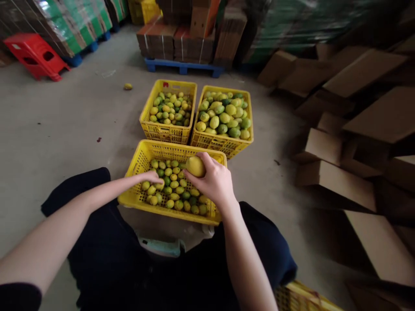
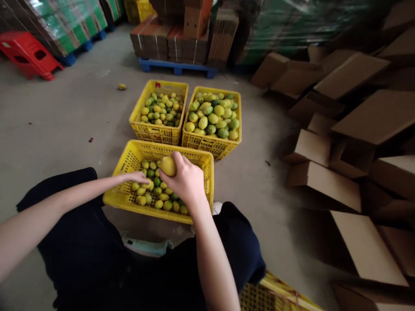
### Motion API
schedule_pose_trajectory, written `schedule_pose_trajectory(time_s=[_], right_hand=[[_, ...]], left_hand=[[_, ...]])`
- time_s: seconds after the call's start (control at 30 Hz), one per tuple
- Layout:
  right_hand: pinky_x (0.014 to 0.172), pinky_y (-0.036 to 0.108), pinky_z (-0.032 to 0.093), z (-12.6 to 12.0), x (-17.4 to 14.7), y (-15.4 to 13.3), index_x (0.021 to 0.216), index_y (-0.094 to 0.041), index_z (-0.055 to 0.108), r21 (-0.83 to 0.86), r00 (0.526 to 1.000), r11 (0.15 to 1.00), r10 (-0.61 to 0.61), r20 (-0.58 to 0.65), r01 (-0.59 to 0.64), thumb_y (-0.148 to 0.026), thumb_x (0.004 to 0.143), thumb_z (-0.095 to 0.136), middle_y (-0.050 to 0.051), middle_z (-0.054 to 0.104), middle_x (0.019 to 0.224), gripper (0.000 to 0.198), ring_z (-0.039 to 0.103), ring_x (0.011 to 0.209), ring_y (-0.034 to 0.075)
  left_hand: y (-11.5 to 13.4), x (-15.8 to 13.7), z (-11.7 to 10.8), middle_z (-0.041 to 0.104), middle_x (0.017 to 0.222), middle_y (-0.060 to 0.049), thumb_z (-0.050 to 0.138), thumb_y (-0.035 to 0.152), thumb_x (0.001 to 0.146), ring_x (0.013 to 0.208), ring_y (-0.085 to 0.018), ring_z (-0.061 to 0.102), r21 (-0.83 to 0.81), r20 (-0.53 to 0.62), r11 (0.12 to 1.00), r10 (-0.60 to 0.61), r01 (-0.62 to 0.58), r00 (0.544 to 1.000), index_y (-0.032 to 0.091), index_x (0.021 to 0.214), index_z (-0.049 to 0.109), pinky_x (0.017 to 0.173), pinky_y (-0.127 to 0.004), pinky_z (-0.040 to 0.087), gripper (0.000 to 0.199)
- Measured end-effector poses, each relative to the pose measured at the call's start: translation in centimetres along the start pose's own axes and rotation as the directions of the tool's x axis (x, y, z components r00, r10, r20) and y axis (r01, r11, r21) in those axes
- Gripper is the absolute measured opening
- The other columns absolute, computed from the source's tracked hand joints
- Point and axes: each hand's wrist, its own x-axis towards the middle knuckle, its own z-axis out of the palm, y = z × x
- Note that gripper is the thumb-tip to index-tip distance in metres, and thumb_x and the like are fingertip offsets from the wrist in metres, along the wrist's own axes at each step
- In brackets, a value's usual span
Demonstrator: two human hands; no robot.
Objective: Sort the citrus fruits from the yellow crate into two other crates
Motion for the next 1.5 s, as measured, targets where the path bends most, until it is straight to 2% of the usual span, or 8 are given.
schedule_pose_trajectory(time_s=[0.13,0.27,0.4,0.57,0.77,0.97,1.17,1.5], right_hand=[[0.065,0.031,0.046,0.0,0.3,-0.2,0.100,-0.021,0.055,0.305,0.989,0.950,0.105,-0.108,-0.067,-0.050,0.070,0.071,0.003,0.069,0.081,0.045,0.064,0.071,0.021],[0.064,0.031,0.047,0.0,0.6,0.2,0.090,-0.021,0.057,0.629,0.972,0.764,0.228,-0.057,-0.142,-0.054,0.066,0.073,0.002,0.066,0.077,0.044,0.059,0.068,0.019],[0.075,0.035,0.050,0.4,1.0,1.2,0.095,-0.019,0.060,0.867,0.983,0.465,0.104,0.150,-0.182,-0.054,0.068,0.068,0.008,0.069,0.092,0.044,0.063,0.084,0.022],[0.080,0.042,0.051,1.8,1.5,1.9,0.118,-0.025,0.051,0.926,0.989,0.349,0.095,0.116,-0.142,-0.059,0.069,0.060,0.012,0.064,0.115,0.060,0.062,0.096,0.025],[0.086,0.046,0.050,2.8,2.2,1.6,0.133,-0.027,0.043,0.879,0.983,0.443,0.126,0.132,-0.175,-0.060,0.078,0.044,0.011,0.062,0.112,0.064,0.060,0.095,0.026],[0.078,0.044,0.052,3.1,2.1,1.1,0.122,-0.025,0.048,0.921,0.992,0.369,0.075,0.105,-0.126,-0.051,0.078,0.045,0.015,0.062,0.121,0.051,0.062,0.092,0.027],[0.082,0.048,0.052,2.6,1.3,0.4,0.115,-0.028,0.042,0.910,0.990,0.390,0.053,0.128,-0.139,-0.042,0.064,0.063,0.012,0.060,0.128,0.057,0.065,0.098,0.028],[0.089,0.046,0.051,2.9,1.4,0.7,0.121,-0.029,0.047,0.781,0.964,0.620,0.158,-0.215,0.072,-0.052,0.077,0.058,0.009,0.063,0.121,0.051,0.061,0.110,0.027]], left_hand=[[9.8,-2.0,-5.1,0.067,0.089,-0.005,0.066,0.053,0.070,0.089,-0.022,0.058,-0.188,-0.129,0.966,0.155,-0.178,0.979,0.016,0.092,0.068,0.076,-0.031,0.045,0.043],[16.2,-6.8,-6.3,0.065,0.101,-0.006,0.053,0.062,0.077,0.097,-0.021,0.057,-0.406,-0.267,0.794,0.370,-0.452,0.890,0.019,0.113,0.063,0.079,-0.031,0.046,0.057],[16.6,-9.7,-4.6,0.065,0.095,-0.007,0.066,0.063,0.064,0.072,-0.015,0.055,-0.663,-0.430,0.426,0.456,-0.616,0.779,0.020,0.114,0.062,0.064,-0.030,0.046,0.066],[15.4,-8.6,-3.2,0.067,0.095,-0.004,0.075,0.041,0.064,0.078,-0.015,0.060,-0.757,-0.488,0.297,0.335,-0.582,0.806,0.023,0.111,0.061,0.069,-0.027,0.048,0.052],[14.6,-7.2,-1.7,0.068,0.103,-0.004,0.083,0.040,0.062,0.098,-0.018,0.062,-0.771,-0.473,0.308,0.310,-0.557,0.825,0.021,0.107,0.061,0.076,-0.025,0.048,0.054],[14.8,-7.5,-0.6,0.067,0.102,-0.004,0.086,0.035,0.060,0.094,-0.016,0.062,-0.798,-0.429,0.273,0.368,-0.537,0.825,0.020,0.105,0.061,0.071,-0.021,0.048,0.054],[15.2,-7.8,-0.3,0.065,0.099,0.001,0.086,0.016,0.059,0.088,-0.014,0.064,-0.709,-0.456,0.315,0.478,-0.631,0.751,0.023,0.097,0.053,0.083,-0.029,0.052,0.051],[15.6,-7.4,-0.1,0.062,0.111,-0.002,0.088,0.016,0.055,0.105,-0.018,0.058,-0.500,-0.557,0.407,0.524,-0.764,0.644,0.023,0.100,0.057,0.087,-0.029,0.045,0.055]])
